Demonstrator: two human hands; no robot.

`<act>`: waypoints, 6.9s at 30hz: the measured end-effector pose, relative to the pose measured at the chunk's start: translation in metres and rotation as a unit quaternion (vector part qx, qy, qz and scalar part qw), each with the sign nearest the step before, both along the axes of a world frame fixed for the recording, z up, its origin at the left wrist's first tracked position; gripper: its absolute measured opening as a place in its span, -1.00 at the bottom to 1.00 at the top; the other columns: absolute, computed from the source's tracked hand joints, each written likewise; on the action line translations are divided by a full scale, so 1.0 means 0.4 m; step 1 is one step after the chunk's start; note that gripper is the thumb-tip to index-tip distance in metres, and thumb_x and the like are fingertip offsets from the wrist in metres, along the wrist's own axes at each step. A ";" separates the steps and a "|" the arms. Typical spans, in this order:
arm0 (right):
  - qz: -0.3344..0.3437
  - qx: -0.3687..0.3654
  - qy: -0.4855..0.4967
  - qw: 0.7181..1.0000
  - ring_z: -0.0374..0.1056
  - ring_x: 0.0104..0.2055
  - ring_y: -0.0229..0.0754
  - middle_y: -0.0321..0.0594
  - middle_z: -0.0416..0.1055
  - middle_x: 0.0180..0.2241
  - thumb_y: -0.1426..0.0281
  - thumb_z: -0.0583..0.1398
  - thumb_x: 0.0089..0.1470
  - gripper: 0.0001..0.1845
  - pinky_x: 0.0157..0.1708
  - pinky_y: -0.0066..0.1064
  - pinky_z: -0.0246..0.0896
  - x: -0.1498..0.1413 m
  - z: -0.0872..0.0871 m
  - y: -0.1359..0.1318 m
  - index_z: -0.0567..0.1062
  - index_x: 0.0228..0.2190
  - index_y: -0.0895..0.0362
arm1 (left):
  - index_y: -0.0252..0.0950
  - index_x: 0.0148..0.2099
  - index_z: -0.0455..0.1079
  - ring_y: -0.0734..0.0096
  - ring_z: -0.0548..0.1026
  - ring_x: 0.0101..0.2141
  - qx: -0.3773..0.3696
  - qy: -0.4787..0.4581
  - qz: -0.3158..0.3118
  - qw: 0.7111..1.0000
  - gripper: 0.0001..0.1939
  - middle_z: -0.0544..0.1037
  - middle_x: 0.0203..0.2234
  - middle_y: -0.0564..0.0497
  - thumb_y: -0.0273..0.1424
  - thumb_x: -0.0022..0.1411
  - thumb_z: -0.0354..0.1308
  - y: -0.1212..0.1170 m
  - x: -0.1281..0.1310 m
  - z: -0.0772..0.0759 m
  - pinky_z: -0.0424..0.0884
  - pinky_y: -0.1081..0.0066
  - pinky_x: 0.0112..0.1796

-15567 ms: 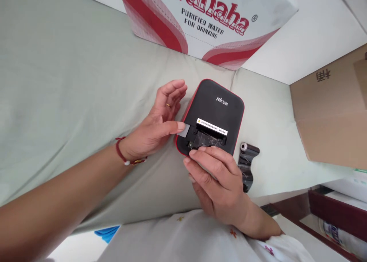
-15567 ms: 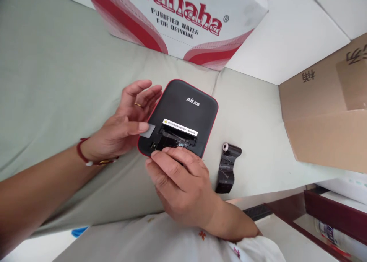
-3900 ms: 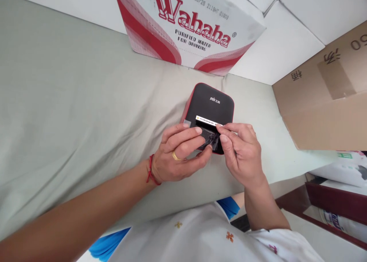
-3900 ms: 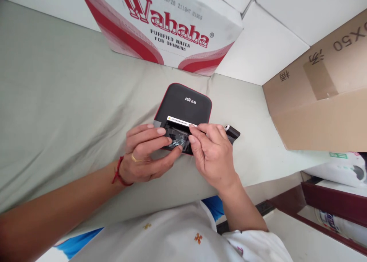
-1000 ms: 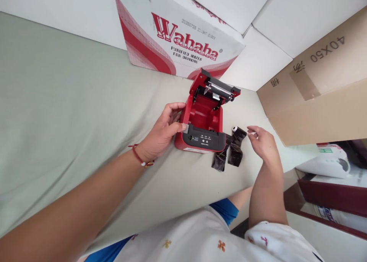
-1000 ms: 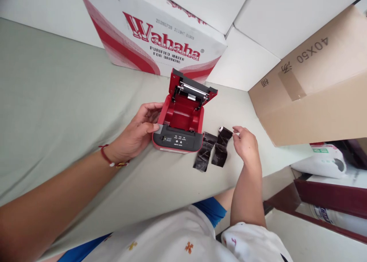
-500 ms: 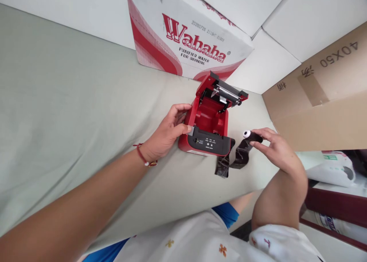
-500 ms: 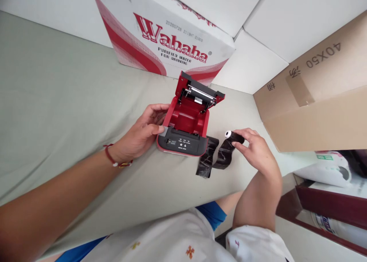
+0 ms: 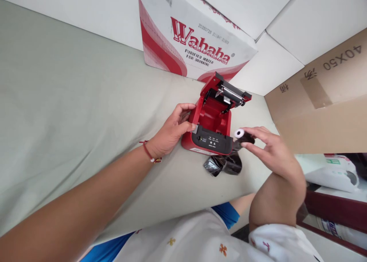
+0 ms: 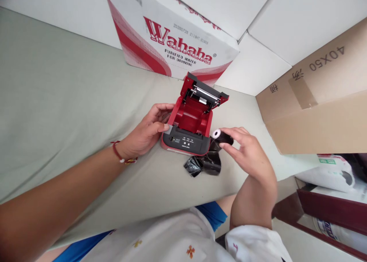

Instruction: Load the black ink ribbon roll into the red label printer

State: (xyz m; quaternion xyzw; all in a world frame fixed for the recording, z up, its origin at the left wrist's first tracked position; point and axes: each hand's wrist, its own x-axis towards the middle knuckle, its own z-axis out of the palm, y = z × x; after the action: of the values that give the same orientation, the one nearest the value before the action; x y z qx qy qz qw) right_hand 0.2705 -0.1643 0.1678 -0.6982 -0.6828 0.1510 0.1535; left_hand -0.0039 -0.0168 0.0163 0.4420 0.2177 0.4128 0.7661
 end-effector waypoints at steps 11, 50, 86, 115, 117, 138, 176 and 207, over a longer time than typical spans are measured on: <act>-0.031 0.088 0.063 0.994 0.29 -0.40 -0.25 -0.22 0.71 -0.03 0.20 0.43 0.28 -0.61 -0.31 -0.28 0.39 -0.108 0.010 0.090 0.78 0.12 -0.08 | -0.10 0.22 0.43 0.03 0.52 0.30 0.023 -0.006 0.004 1.000 -0.39 0.59 0.24 -0.04 -0.25 0.14 0.45 0.002 0.005 -0.010 0.53 0.08 0.24; -0.005 0.265 -0.135 0.955 0.53 0.39 0.12 0.00 0.67 0.27 -0.06 -0.06 0.68 -0.33 0.46 0.14 0.38 -0.137 -0.044 0.230 0.64 0.33 0.00 | 0.13 0.13 0.64 0.13 0.75 0.15 0.563 0.107 0.158 0.804 -0.63 0.80 -0.03 0.09 -0.44 0.39 0.36 -0.118 0.005 -0.013 0.58 -0.10 0.39; 0.085 0.277 0.017 0.957 0.60 -0.02 -0.10 -0.09 0.73 -0.07 0.42 0.27 0.53 -0.78 0.02 -0.17 0.53 -0.228 -0.127 0.053 0.77 -0.02 0.10 | -0.09 0.32 0.57 0.08 0.73 0.01 0.439 0.136 0.188 0.868 -0.60 0.85 0.00 -0.01 -0.41 0.59 0.08 -0.052 -0.039 0.048 0.48 0.00 0.16; 0.091 0.200 0.096 0.971 0.69 -0.10 -0.19 -0.21 0.77 -0.12 0.40 0.28 0.54 -0.80 -0.08 -0.32 0.59 -0.209 -0.026 0.072 0.73 -0.15 0.05 | -0.01 0.26 0.35 0.01 0.33 0.51 0.056 -0.029 0.001 0.998 -0.37 0.40 0.49 0.01 -0.28 0.17 0.41 -0.017 0.002 -0.024 0.34 -0.01 0.51; 0.066 0.187 0.030 0.980 0.69 -0.09 -0.14 -0.18 0.77 -0.09 0.33 0.28 0.55 -0.79 -0.07 -0.28 0.59 -0.180 -0.010 0.111 0.75 -0.11 0.04 | -0.03 0.26 0.36 0.02 0.35 0.48 0.049 -0.027 -0.002 0.998 -0.38 0.40 0.50 -0.02 -0.26 0.18 0.42 -0.016 0.004 -0.026 0.37 0.01 0.47; 0.012 -0.022 -0.083 0.996 0.42 -0.39 -0.16 -0.23 0.63 -0.28 0.28 0.32 0.35 -0.75 -0.32 -0.27 0.31 -0.181 0.007 0.163 0.66 0.02 0.06 | -0.08 0.18 0.35 0.06 0.50 0.32 0.042 -0.027 0.007 0.999 -0.42 0.53 0.27 -0.05 -0.29 0.10 0.36 -0.014 0.019 -0.018 0.45 0.02 0.35; 0.118 -0.025 0.113 0.986 0.23 -0.49 -0.38 -0.23 0.64 -0.02 0.25 0.49 0.34 -0.69 -0.54 -0.45 0.26 -0.028 0.112 -0.004 0.79 0.10 -0.16 | -0.08 0.28 0.38 -0.02 0.50 0.35 0.107 0.009 0.044 0.993 -0.46 0.54 0.31 -0.10 -0.18 0.29 0.31 -0.020 0.015 -0.030 0.49 -0.08 0.37; -0.061 0.332 0.020 0.941 0.64 -0.21 -0.11 -0.18 0.78 -0.17 0.10 0.29 0.52 -0.66 -0.13 -0.24 0.55 -0.163 -0.021 0.174 0.79 -0.10 0.04 | -0.18 0.02 0.64 0.32 0.78 0.03 0.707 0.151 0.307 0.619 -0.84 0.85 -0.07 0.03 -0.43 0.55 0.22 -0.144 0.010 0.033 0.55 0.21 0.11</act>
State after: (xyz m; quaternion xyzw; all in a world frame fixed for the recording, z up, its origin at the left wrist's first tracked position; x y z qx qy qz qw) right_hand 0.2055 -0.0946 0.1596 -0.6450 -0.6467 -0.0794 0.3993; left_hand 0.0000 -0.0745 0.0294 0.8105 0.0946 0.5780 0.0019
